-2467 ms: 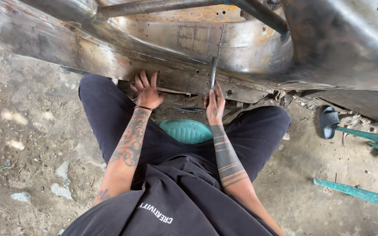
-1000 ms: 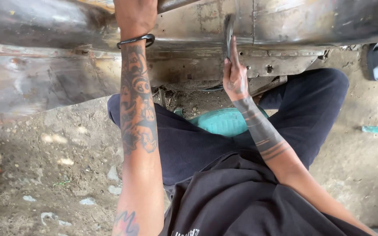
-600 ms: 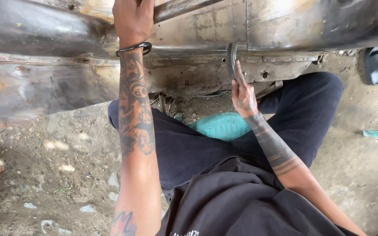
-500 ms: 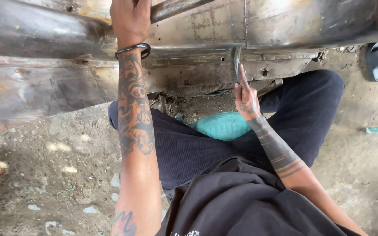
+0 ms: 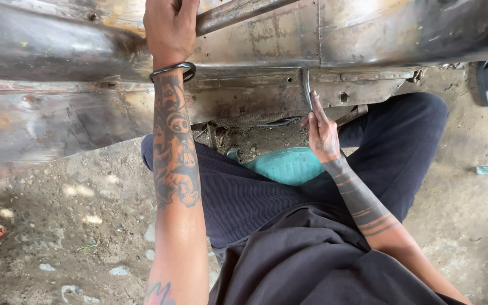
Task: Hammering a metal tool against a motorcycle frame to shape or clean it
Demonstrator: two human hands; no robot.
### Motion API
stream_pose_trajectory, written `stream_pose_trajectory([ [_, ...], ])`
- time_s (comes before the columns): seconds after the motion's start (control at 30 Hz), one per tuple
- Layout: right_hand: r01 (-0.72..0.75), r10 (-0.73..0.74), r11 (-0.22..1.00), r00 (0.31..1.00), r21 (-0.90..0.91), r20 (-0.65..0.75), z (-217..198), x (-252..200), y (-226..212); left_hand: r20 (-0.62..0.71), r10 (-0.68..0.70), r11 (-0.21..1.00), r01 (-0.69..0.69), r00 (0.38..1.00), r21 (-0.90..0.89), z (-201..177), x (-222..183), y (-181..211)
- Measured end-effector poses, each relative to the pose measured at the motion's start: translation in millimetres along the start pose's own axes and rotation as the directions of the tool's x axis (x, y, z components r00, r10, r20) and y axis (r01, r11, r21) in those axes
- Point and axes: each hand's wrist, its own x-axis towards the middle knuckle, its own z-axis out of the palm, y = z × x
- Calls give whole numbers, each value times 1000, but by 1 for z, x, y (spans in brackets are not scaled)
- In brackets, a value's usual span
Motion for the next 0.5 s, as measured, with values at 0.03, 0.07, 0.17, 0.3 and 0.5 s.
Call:
stream_pose_trajectory([
  [0.03, -2, 2, 1000, 1000, 2, 4, 0, -1, 1, 1, -4, 1000, 4, 1000, 3, 0, 0, 1],
  [0.07, -45, 45, 999, 999, 4, 10, 0, -1, 1, 4, -42, 999, 42, 999, 19, 0, 0, 2],
  [0.17, -82, 82, 996, 997, 26, 13, 0, -1, 2, 0, -55, 998, 55, 998, 35, 0, 2, 3],
  [0.3, 8, -8, 991, 1000, 134, -5, 4, 4, 1, -8, -10, 1000, 10, 1000, 19, 0, 0, 5],
  [0.5, 60, -59, 998, 998, -34, 15, 14, 14, 10, 4, -71, 995, 70, 997, 76, 3, 3, -1],
])
